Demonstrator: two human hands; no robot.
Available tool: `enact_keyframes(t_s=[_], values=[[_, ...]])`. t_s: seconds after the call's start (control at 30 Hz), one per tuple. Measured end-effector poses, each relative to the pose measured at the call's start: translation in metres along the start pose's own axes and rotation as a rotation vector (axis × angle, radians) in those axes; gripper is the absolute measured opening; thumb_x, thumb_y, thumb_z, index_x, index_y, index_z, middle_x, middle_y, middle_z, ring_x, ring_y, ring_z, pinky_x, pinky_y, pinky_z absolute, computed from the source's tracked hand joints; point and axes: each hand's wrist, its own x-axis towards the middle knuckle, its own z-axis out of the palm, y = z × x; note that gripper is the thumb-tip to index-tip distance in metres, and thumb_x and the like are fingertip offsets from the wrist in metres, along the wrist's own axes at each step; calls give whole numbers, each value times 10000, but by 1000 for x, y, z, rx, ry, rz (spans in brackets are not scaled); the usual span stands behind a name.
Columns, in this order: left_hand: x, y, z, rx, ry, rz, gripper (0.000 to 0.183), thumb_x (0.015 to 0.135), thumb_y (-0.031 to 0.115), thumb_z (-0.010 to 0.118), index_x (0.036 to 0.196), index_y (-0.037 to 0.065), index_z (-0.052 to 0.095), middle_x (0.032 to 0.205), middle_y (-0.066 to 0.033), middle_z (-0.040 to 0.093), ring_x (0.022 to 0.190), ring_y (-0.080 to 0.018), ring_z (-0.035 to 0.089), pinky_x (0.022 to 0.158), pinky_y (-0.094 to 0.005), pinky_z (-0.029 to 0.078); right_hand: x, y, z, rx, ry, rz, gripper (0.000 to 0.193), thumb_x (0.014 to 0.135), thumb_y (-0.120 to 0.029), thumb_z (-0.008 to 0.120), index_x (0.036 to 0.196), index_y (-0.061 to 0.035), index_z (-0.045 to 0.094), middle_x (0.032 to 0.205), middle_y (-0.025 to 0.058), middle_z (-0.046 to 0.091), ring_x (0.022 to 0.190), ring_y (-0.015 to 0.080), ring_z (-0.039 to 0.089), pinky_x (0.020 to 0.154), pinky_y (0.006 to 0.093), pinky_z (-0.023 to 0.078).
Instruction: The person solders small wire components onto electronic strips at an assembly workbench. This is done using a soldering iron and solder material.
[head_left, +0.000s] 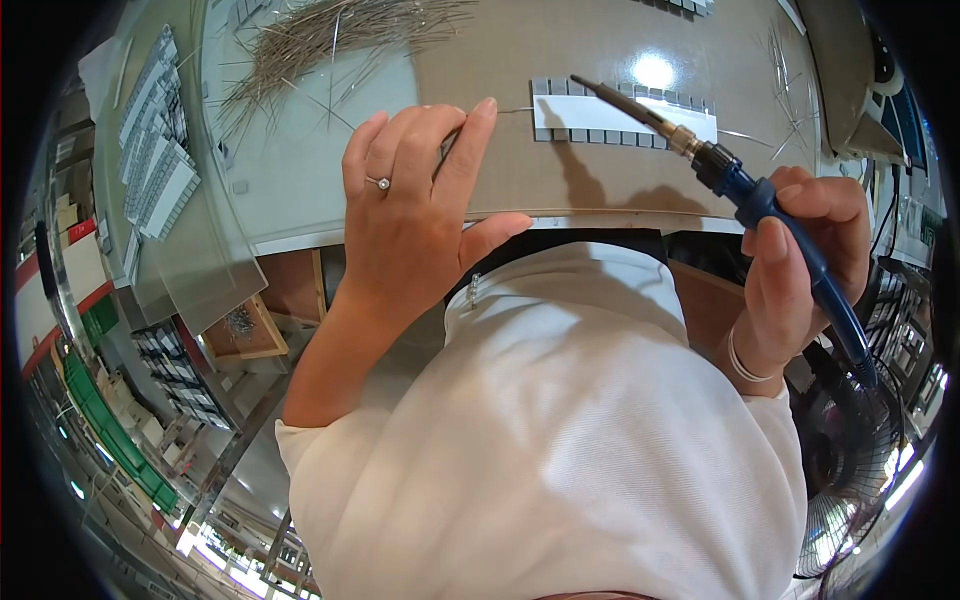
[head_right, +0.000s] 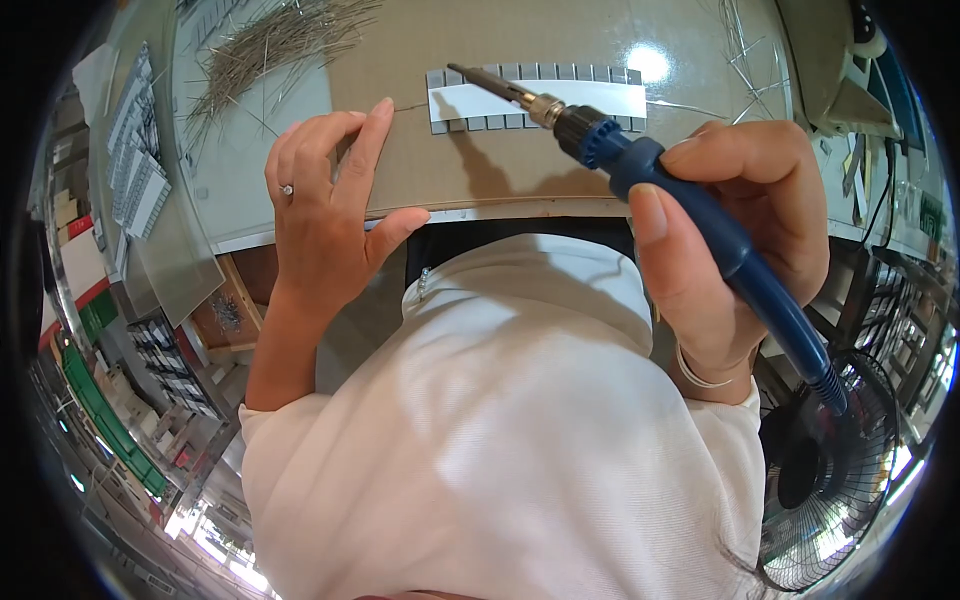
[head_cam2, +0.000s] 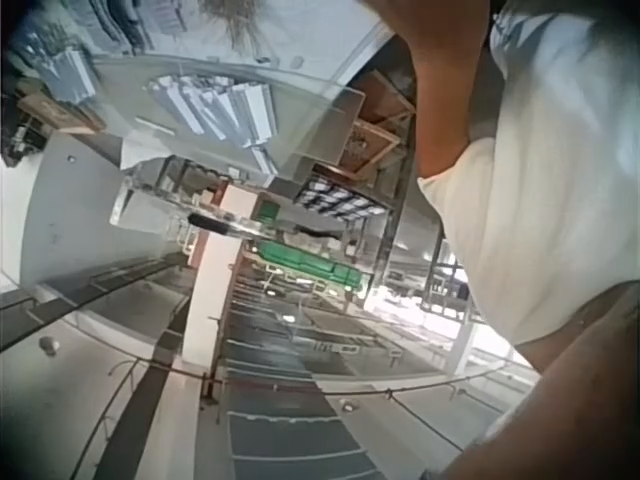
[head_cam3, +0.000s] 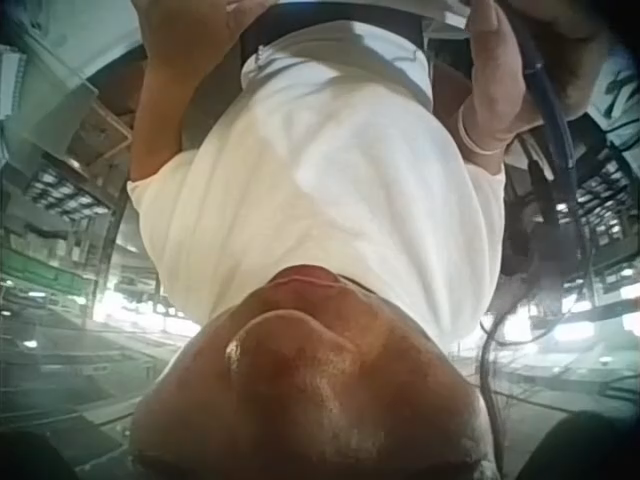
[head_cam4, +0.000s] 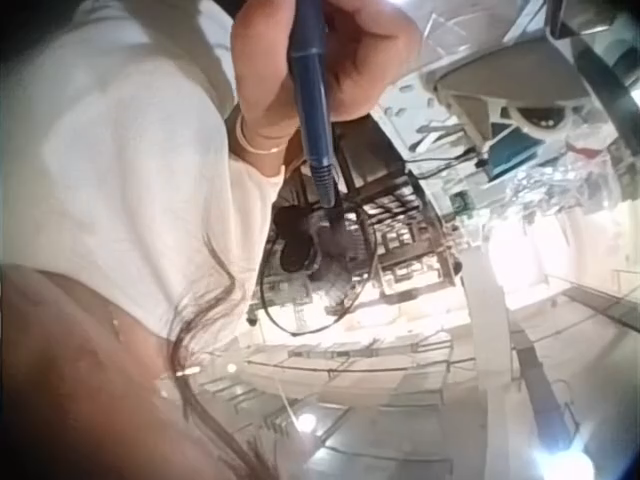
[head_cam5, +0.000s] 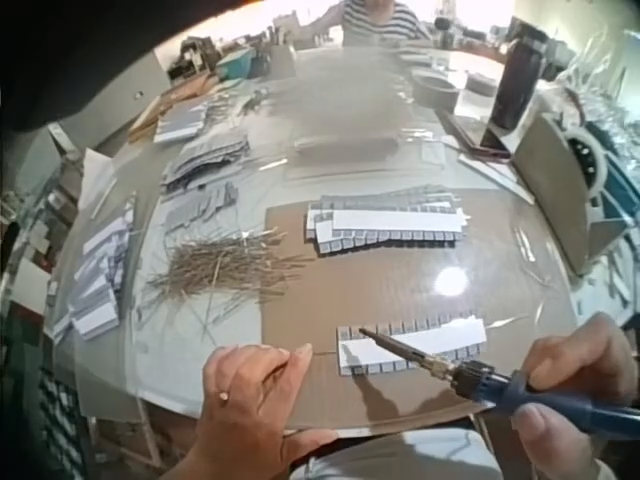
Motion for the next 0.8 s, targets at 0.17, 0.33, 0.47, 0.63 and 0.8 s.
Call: enact_keyframes(t_s=[0.17, 0.33, 0.47, 0.63, 0.8], values=[[-2, 1, 2, 38, -3, 8, 778, 925, 693, 383, 1355, 71, 568, 1219, -70, 496, 1146, -255, 487, 1052, -480, 314, 2, -7, 14, -73, -97, 31, 273, 812, -184, 739, 920, -26, 545, 679, 31, 477, 584, 95, 415, 562, 267, 309], [-1, 6, 4, 92, 38, -15, 720, 940, 674, 362, 1309, 101, 594, 1199, -27, 516, 1120, -186, 492, 1068, -438, 309, 4, -9, 22, -97, -146, 92, 259, 797, -149, 729, 907, -16, 535, 701, 31, 459, 620, 105, 407, 582, 264, 305], [-1, 7, 4, 92, 31, -18, 724, 929, 672, 378, 1307, 94, 595, 1189, -28, 520, 1114, -185, 494, 1071, -440, 303, 4, -9, 26, -68, -151, 133, 238, 790, -115, 717, 883, -7, 527, 728, 34, 464, 639, 107, 399, 594, 263, 297], [0, 8, 3, 117, 70, -1, 726, 899, 664, 440, 1292, 75, 598, 1182, -32, 534, 1106, -185, 499, 1074, -445, 293, 6, -6, 29, -68, -148, 138, 249, 775, -139, 715, 853, -10, 517, 726, 19, 428, 629, 104, 383, 585, 270, 287], [2, 10, -2, 132, 32, 19, 746, 867, 651, 486, 1301, 53, 590, 1197, -52, 530, 1133, -211, 491, 1050, -441, 312, 17, -9, 28, -123, -171, 126, 275, 770, -185, 713, 822, -8, 510, 728, 10, 383, 632, 100, 387, 586, 260, 285]])
